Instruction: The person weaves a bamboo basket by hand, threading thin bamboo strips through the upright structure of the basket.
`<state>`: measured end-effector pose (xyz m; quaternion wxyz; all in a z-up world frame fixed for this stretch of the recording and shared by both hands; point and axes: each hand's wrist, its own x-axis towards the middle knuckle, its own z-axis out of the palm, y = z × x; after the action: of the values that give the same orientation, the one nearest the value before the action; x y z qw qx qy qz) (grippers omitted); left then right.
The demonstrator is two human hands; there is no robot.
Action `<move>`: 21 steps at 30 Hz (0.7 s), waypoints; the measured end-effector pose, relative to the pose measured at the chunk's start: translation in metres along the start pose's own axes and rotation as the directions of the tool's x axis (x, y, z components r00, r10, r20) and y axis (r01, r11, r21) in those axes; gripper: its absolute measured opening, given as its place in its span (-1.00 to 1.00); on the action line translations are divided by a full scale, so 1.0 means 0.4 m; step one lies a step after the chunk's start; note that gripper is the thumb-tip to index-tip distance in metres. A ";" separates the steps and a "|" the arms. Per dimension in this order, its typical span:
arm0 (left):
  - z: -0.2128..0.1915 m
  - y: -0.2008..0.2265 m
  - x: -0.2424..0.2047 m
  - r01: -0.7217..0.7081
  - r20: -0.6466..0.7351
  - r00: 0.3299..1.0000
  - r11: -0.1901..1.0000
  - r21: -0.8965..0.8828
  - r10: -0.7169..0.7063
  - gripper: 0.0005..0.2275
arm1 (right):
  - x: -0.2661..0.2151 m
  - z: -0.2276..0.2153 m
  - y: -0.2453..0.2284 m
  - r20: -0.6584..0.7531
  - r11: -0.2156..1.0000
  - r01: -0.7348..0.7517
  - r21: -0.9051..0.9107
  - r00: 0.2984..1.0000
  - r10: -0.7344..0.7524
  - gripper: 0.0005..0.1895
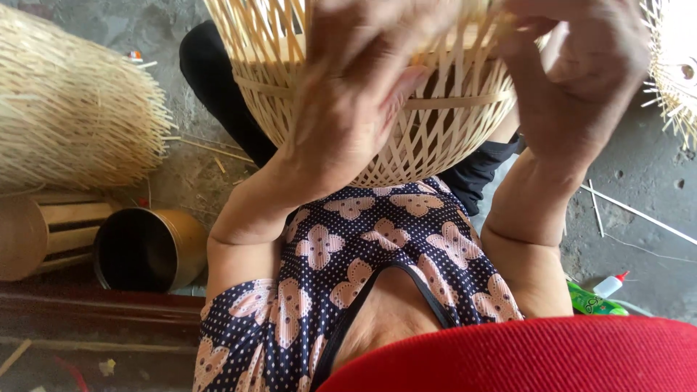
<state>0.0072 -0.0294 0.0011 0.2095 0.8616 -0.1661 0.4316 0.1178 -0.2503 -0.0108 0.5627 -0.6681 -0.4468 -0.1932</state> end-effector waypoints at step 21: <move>-0.029 -0.285 -0.404 0.616 -0.090 0.645 0.587 -0.526 -0.758 -0.50 | -0.312 -0.002 0.404 -0.223 0.688 -0.339 0.642 0.775 0.591 -0.19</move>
<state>-0.0399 0.0912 -0.1490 0.5773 0.7057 0.1244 0.3914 0.1837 -0.2931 -0.1993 0.8464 -0.5053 -0.1643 -0.0345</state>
